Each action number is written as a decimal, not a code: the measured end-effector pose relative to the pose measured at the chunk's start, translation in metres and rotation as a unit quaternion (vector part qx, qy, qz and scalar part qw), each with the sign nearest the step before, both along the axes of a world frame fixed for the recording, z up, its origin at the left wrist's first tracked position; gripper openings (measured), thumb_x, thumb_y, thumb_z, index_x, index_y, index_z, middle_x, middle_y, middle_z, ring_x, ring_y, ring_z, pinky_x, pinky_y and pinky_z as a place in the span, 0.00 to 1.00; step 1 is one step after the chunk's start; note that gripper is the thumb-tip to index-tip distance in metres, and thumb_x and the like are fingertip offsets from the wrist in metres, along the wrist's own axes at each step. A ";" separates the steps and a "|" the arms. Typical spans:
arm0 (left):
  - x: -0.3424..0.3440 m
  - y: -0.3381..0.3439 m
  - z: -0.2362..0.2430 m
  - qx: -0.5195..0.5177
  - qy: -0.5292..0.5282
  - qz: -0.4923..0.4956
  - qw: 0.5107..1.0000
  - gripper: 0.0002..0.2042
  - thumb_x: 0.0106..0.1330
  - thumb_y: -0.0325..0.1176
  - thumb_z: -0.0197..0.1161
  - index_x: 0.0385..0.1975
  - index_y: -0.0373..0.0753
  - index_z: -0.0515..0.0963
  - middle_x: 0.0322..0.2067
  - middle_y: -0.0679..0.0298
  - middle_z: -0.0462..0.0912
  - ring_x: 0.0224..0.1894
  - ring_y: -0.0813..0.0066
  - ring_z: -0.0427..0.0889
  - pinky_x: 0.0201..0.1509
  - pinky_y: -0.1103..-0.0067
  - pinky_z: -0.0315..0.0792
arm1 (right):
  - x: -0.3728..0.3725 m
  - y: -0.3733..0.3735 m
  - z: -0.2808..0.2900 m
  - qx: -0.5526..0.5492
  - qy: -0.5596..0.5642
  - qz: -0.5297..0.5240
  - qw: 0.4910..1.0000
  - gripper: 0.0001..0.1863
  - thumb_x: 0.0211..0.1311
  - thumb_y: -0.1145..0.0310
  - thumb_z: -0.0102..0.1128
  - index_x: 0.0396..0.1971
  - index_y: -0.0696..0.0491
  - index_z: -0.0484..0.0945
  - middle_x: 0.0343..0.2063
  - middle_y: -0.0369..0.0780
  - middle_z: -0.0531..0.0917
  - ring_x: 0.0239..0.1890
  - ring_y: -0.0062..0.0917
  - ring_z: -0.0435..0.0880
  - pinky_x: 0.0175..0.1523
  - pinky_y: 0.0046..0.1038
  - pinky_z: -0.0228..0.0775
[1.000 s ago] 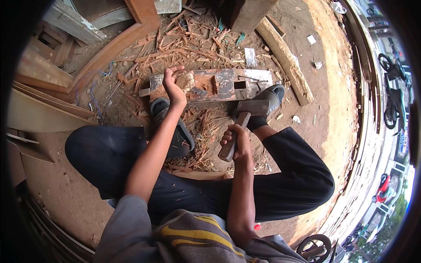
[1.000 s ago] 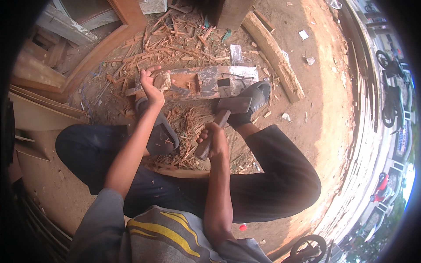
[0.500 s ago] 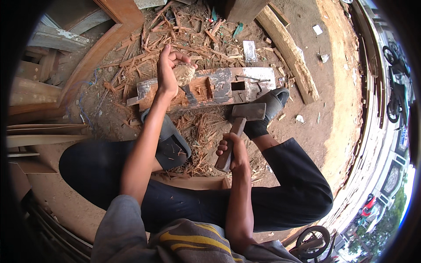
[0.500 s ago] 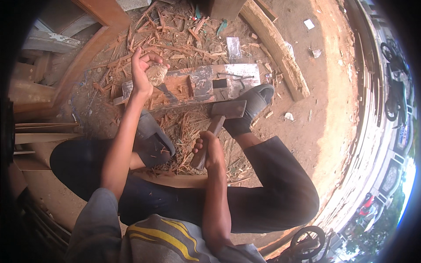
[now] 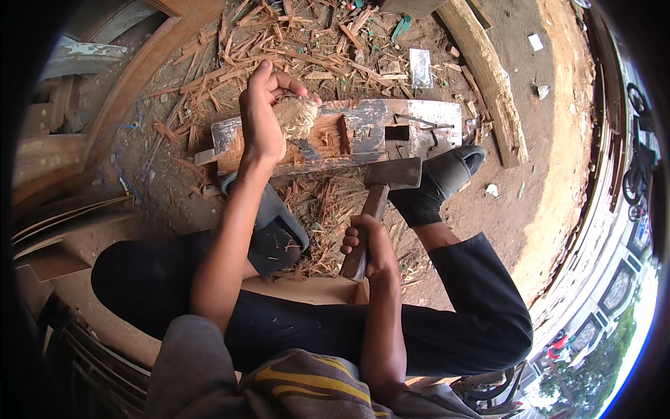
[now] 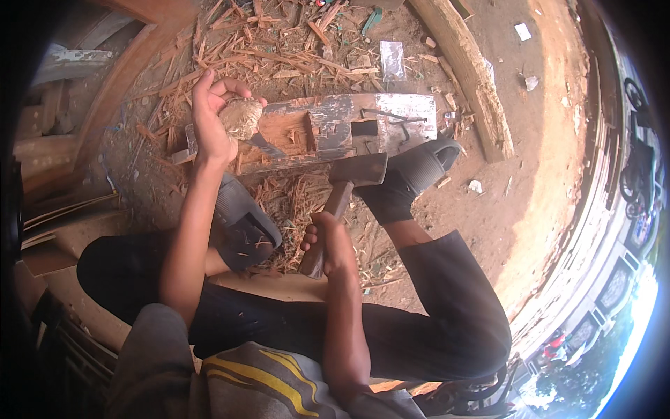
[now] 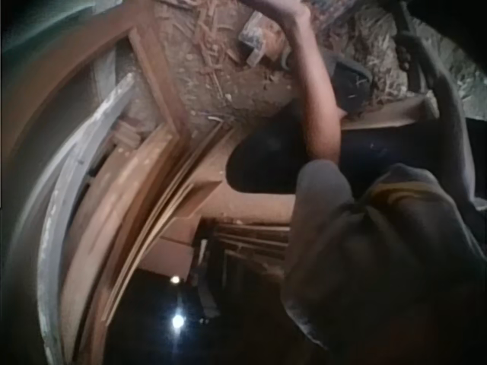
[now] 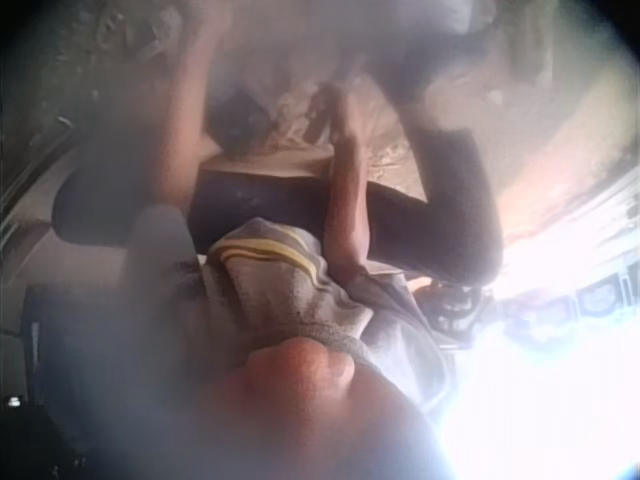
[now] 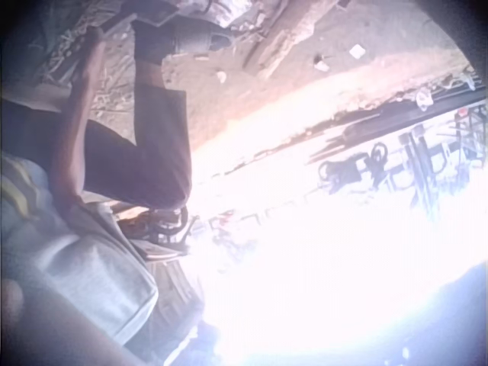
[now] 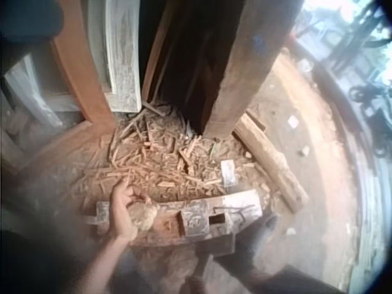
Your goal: The person uses a chisel and mallet to carve a rectangular recess into a wooden plank. They then switch to a hand saw to cut a separate piece of wood.
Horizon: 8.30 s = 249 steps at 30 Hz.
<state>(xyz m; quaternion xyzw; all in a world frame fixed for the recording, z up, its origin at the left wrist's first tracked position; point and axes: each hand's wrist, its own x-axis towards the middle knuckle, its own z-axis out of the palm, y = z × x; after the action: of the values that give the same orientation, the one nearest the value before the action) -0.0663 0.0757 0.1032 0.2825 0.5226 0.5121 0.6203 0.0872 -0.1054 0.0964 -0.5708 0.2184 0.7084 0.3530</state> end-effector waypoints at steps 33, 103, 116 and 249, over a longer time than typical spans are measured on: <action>0.020 -0.050 -0.021 0.240 0.001 -0.072 0.968 0.31 0.44 0.39 0.76 0.45 0.38 0.66 0.34 0.63 0.75 0.37 0.77 0.76 0.40 0.80 0.73 | 0.007 -0.010 -0.012 0.076 0.073 -0.106 0.989 0.06 0.59 0.73 0.51 0.28 0.55 0.63 0.18 0.34 0.68 0.15 0.15 0.66 0.18 0.19 0.62; 0.034 -0.059 -0.052 0.295 0.190 -0.072 0.934 0.04 0.54 0.26 0.59 0.27 0.33 0.75 0.24 0.63 0.79 0.27 0.74 0.76 0.32 0.75 0.69 | -0.003 0.100 0.355 0.665 -0.398 0.062 0.629 0.13 0.62 0.67 0.50 0.19 0.53 0.64 0.14 0.34 0.66 0.14 0.17 0.63 0.21 0.20 0.57; 0.033 -0.061 -0.064 0.279 0.164 -0.057 0.944 0.06 0.55 0.27 0.60 0.30 0.33 0.76 0.27 0.62 0.81 0.30 0.74 0.78 0.34 0.74 0.70 | -0.002 0.042 0.265 0.389 -0.356 0.366 0.767 0.10 0.57 0.66 0.57 0.25 0.57 0.71 0.15 0.34 0.70 0.15 0.17 0.69 0.18 0.21 0.60; -0.017 -0.093 -0.050 0.088 -0.154 0.011 0.984 0.19 0.63 0.47 0.43 0.33 0.34 0.67 0.26 0.59 0.70 0.30 0.67 0.71 0.40 0.67 0.70 | -0.068 -0.071 -0.110 0.047 -0.288 0.111 0.950 0.23 0.42 0.65 0.62 0.36 0.68 0.73 0.33 0.47 0.79 0.32 0.36 0.80 0.40 0.31 0.75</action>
<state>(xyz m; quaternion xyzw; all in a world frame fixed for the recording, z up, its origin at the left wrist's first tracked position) -0.0831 -0.0170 0.0531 0.2475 0.3772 0.6004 0.6603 0.0195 -0.1760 -0.0134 -0.7541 0.0091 0.5578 0.3467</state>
